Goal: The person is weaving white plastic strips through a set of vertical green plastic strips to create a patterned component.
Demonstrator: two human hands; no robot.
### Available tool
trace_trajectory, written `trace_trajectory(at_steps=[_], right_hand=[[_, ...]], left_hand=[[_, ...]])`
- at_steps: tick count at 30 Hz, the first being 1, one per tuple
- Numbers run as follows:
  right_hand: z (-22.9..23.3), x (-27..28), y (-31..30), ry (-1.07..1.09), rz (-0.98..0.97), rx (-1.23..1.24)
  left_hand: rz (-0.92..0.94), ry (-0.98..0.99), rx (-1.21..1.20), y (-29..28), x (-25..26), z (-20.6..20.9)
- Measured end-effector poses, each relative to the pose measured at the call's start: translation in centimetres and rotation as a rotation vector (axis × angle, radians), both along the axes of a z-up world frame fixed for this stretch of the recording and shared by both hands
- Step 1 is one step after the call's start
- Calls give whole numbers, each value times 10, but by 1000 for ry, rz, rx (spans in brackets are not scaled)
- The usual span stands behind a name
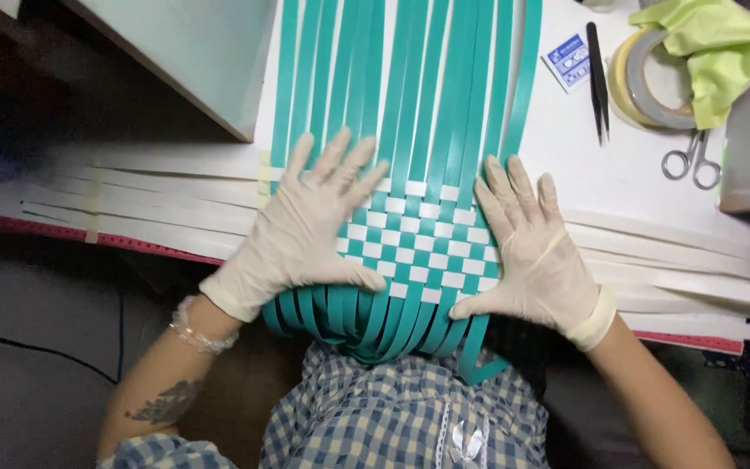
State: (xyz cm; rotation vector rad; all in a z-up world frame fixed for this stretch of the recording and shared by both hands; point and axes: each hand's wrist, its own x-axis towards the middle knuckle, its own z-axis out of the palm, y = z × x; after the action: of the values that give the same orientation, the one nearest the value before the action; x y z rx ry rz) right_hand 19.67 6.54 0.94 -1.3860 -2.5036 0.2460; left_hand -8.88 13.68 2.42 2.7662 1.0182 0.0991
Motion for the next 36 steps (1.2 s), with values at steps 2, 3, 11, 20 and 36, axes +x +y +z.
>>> trace_trajectory(at_steps=[2, 3, 11, 20, 36], right_hand=[[0, -7, -1, -16, -20, 14], [0, -11, -3, -31, -53, 27], [-8, -11, -7, 7, -55, 36], [-18, -6, -9, 74, -15, 73], [-10, 46, -39, -114, -161, 73]], left_hand=[[1, 31, 38, -4, 6, -5], [-12, 62, 74, -5, 10, -8], [-30, 41, 84, -6, 8, -12], [-86, -27, 202, -9, 8, -11], [-206, -55, 105, -50, 103, 32]])
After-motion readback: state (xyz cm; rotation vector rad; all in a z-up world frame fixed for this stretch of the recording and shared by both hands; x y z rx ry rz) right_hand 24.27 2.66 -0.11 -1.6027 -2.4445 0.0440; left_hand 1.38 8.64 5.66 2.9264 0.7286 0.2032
